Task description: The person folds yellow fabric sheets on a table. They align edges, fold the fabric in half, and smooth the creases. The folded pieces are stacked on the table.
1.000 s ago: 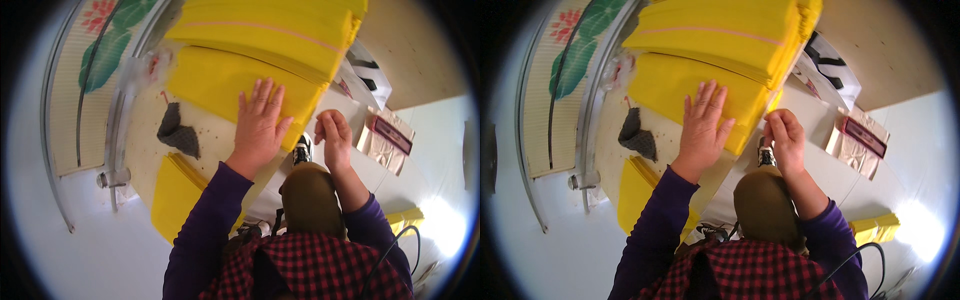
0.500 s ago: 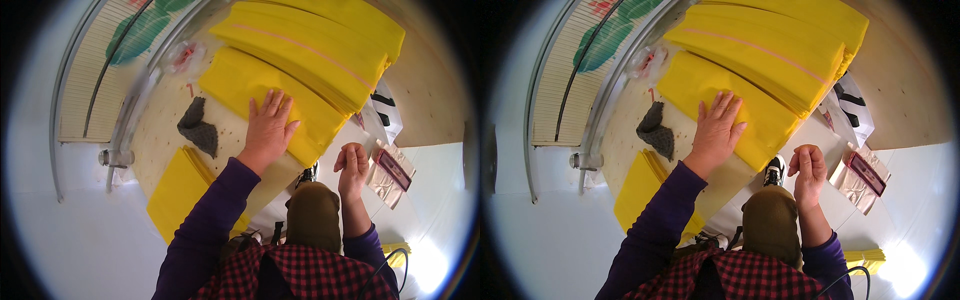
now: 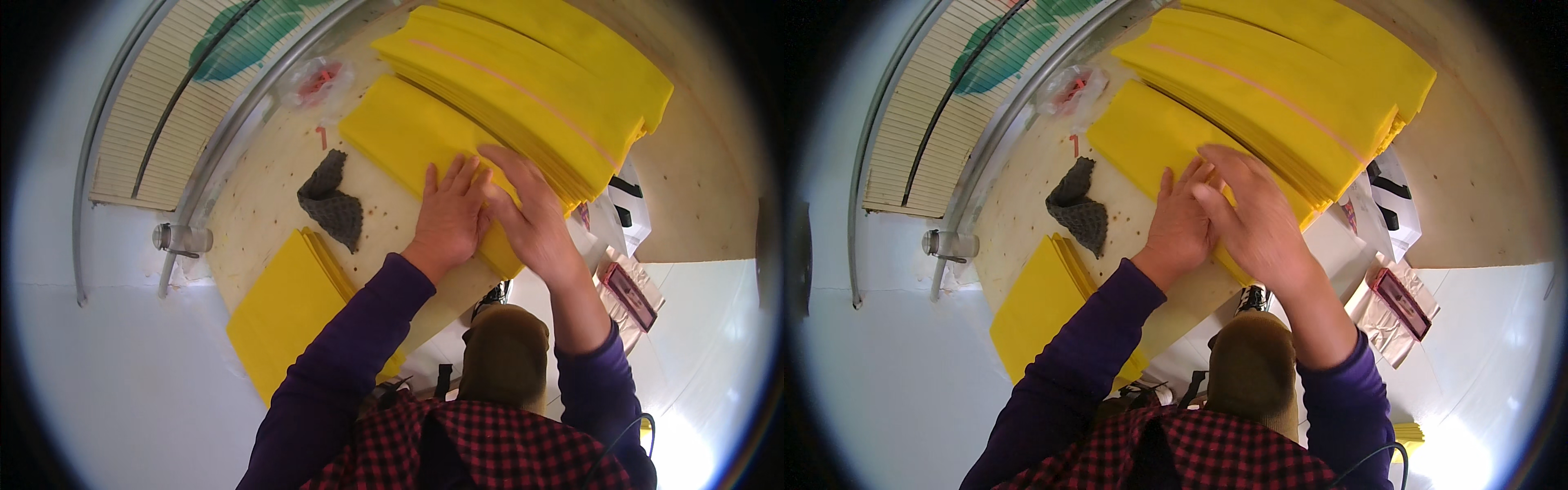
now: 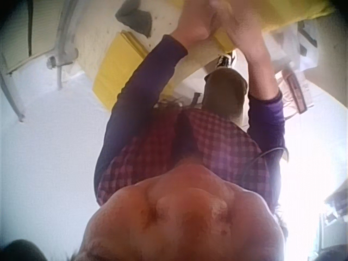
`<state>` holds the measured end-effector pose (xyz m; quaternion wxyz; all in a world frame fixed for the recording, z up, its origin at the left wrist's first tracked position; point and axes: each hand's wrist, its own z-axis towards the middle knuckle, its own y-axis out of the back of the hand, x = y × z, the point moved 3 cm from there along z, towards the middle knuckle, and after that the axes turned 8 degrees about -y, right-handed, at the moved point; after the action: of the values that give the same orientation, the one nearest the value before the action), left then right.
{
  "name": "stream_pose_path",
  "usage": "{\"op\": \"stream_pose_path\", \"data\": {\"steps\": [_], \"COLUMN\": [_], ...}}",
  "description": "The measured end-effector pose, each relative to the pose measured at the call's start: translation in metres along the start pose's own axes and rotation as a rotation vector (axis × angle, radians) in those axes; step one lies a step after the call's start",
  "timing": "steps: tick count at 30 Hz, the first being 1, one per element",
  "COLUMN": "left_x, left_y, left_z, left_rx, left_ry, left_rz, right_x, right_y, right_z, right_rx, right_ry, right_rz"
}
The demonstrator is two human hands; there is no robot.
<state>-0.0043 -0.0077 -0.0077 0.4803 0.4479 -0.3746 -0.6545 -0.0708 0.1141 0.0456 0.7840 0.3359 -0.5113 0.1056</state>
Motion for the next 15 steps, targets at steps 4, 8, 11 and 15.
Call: {"op": "stream_pose_path", "data": {"steps": [4, 8, 11, 15], "left_x": [0.001, 0.006, 0.023, 0.049], "left_y": [0.002, 0.009, 0.022, 0.042], "left_z": [0.001, 0.004, 0.01, 0.028], "left_rx": [0.0, 0.056, 0.075, -0.258], "left_ry": [-0.016, -0.015, -0.007, -0.002], "left_rz": [-0.032, -0.076, -0.186, -0.264], "right_x": [-0.021, -0.049, -0.058, -0.06], "right_y": [-0.034, -0.047, -0.048, -0.051], "right_z": [0.042, 0.046, 0.043, 0.044], "right_rx": [0.03, 0.099, 0.086, 0.132], "right_ry": [0.042, 0.009, 0.074, 0.044], "right_rz": [-0.271, -0.367, -0.368, -0.428]}}
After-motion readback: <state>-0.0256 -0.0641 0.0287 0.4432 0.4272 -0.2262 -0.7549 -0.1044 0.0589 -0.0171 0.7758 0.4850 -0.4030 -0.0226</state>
